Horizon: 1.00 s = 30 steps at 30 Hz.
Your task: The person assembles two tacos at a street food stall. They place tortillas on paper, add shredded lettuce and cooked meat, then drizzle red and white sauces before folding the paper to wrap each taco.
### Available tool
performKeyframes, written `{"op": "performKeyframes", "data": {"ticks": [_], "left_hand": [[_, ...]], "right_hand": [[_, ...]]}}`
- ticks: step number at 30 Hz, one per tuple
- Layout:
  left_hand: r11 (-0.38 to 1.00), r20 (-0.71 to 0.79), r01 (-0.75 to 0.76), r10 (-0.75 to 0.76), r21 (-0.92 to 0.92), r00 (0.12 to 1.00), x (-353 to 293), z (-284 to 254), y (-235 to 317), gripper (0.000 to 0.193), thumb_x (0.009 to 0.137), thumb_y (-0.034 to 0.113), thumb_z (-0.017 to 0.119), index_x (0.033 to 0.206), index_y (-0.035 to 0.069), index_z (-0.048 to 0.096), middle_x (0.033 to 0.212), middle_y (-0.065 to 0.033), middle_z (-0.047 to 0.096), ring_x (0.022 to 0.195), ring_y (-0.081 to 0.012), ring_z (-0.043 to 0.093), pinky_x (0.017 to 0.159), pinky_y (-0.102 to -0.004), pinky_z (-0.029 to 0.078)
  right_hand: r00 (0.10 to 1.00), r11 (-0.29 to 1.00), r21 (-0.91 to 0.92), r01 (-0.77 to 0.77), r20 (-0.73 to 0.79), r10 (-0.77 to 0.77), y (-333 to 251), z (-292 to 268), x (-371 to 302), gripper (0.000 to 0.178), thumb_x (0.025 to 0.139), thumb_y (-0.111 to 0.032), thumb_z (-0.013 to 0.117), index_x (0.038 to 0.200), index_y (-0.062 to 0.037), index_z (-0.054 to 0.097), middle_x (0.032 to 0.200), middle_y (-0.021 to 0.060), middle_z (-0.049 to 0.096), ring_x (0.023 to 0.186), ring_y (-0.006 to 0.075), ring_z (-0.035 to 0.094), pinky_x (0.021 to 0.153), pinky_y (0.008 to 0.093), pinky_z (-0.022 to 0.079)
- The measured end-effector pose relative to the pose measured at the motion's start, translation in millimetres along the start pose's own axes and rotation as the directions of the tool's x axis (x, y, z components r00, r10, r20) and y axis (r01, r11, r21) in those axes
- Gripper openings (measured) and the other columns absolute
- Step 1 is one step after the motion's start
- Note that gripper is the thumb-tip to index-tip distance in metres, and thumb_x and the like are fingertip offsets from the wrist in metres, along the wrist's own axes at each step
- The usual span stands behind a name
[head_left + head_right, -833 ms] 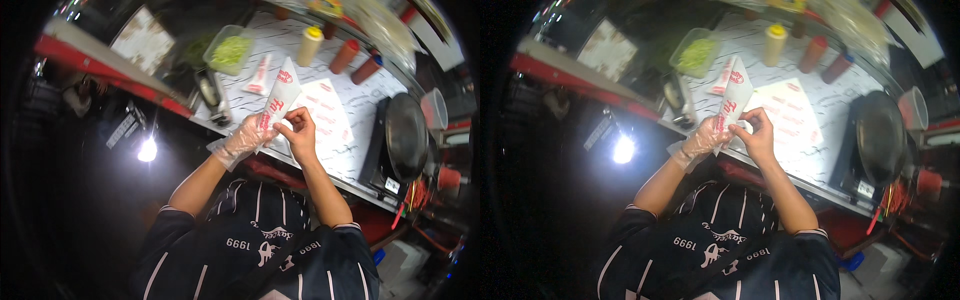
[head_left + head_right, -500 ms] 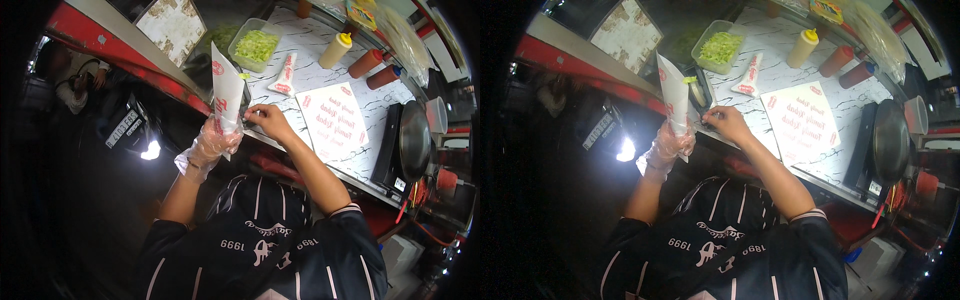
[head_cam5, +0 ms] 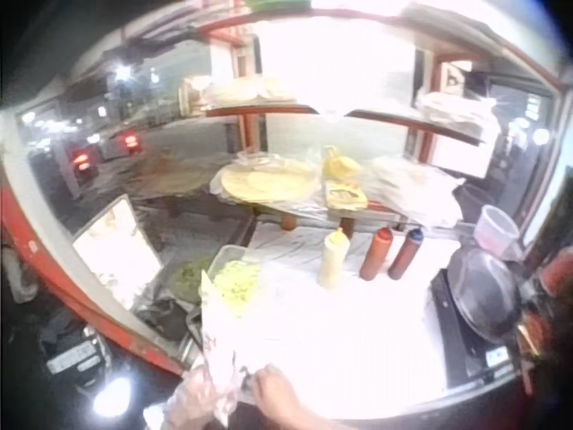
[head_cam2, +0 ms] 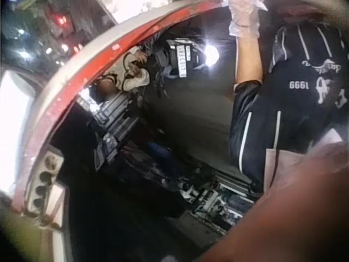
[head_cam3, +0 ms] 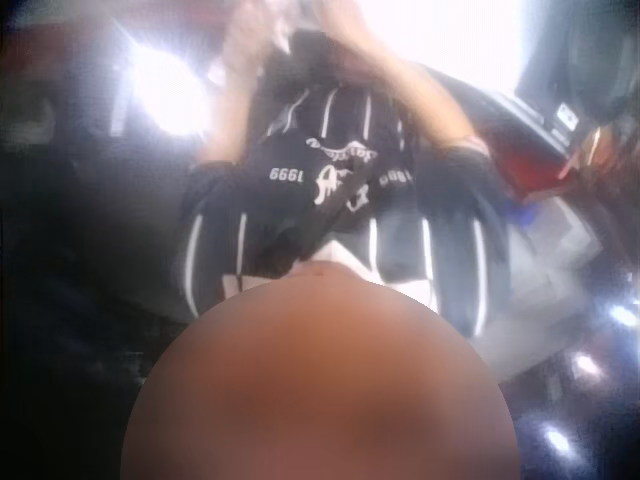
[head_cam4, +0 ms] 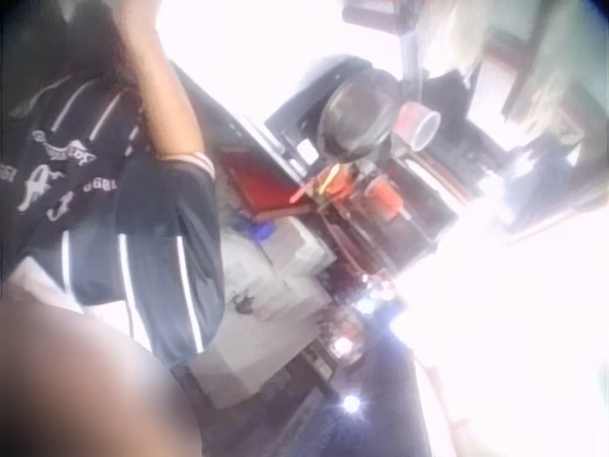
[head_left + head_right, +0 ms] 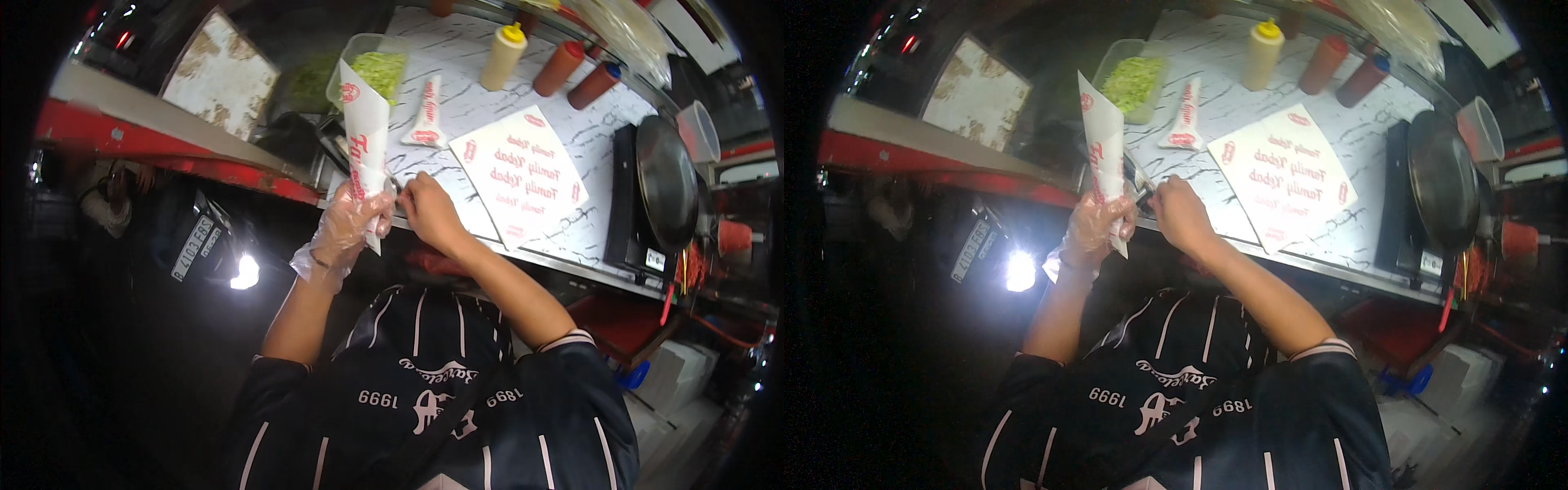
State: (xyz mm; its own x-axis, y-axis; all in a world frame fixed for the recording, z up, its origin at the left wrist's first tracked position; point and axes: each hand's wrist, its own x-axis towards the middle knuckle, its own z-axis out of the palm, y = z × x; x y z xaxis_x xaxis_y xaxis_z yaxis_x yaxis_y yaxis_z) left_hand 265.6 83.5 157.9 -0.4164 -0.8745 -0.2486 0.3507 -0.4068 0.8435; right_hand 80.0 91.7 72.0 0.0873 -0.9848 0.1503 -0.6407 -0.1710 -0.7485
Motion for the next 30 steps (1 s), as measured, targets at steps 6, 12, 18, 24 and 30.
{"op": "performKeyframes", "data": {"ticks": [6, 12, 18, 24, 30], "left_hand": [[0.999, -0.093, 0.004, -0.001, 0.036, 0.996, 11, 45, -12, 0.022, 0.098, 0.012, 0.077, 0.109, 0.002, 0.061, 0.079, -0.0034, 0.062, 0.062, -0.0125, 0.057, 0.057, -0.0269, 0.046], [0.975, -0.185, -0.002, 0.045, 0.224, 0.982, 25, 89, -17, 0.023, 0.098, 0.014, 0.078, 0.11, 0.002, 0.063, 0.081, -0.0027, 0.062, 0.062, -0.012, 0.057, 0.056, -0.0271, 0.046], [0.994, 0.023, 0.069, -0.071, 0.089, 0.997, 40, 153, -46, 0.019, 0.099, 0.016, 0.075, 0.108, 0.005, 0.062, 0.077, -0.0005, 0.058, 0.062, -0.0103, 0.057, 0.055, -0.0262, 0.046], [0.669, 0.594, 0.591, -0.27, -0.45, 0.758, 60, 198, -81, 0.071, 0.106, 0.075, 0.04, 0.1, 0.007, 0.06, 0.069, -0.008, 0.053, 0.032, -0.0134, 0.039, 0.032, -0.0266, 0.033], [0.995, 0.244, 0.016, -0.04, 0.098, 0.969, 90, 227, -121, 0.042, 0.099, 0.04, 0.078, 0.117, 0.003, 0.066, 0.08, -0.0119, 0.067, 0.064, -0.0196, 0.066, 0.056, -0.0314, 0.055]], "right_hand": [[0.963, 0.951, -0.295, -0.088, 0.22, 0.157, 26, -30, 14, 0.019, 0.097, -0.014, 0.066, 0.098, 0.0047, 0.071, 0.109, 0.0266, 0.067, 0.099, 0.0469, 0.069, 0.088, 0.0531, 0.055], [0.985, 0.947, 0.317, -0.045, 0.174, -0.011, 21, -135, 12, 0.032, 0.101, -0.028, 0.071, 0.095, 0.0025, 0.068, 0.091, 0.0169, 0.068, 0.082, 0.026, 0.063, 0.076, 0.0414, 0.051], [0.938, 0.948, 0.283, -0.144, 0.344, 0.04, 16, -234, 4, 0.036, 0.099, -0.034, 0.077, 0.09, -0.0012, 0.066, 0.084, 0.0089, 0.059, 0.081, 0.0189, 0.055, 0.073, 0.0359, 0.046], [0.952, 0.851, 0.434, 0.295, -0.056, -0.302, 75, -256, -36, 0.028, 0.092, -0.024, 0.086, 0.093, -0.0031, 0.067, 0.095, 0.0082, 0.058, 0.083, 0.022, 0.057, 0.073, 0.0337, 0.047], [0.983, 0.782, 0.622, -0.043, -0.115, 0.145, 97, -264, -59, 0.04, 0.086, -0.016, 0.09, 0.117, 0.0006, 0.07, 0.099, 0.0056, 0.062, 0.076, 0.0098, 0.055, 0.069, 0.0263, 0.046]]}}
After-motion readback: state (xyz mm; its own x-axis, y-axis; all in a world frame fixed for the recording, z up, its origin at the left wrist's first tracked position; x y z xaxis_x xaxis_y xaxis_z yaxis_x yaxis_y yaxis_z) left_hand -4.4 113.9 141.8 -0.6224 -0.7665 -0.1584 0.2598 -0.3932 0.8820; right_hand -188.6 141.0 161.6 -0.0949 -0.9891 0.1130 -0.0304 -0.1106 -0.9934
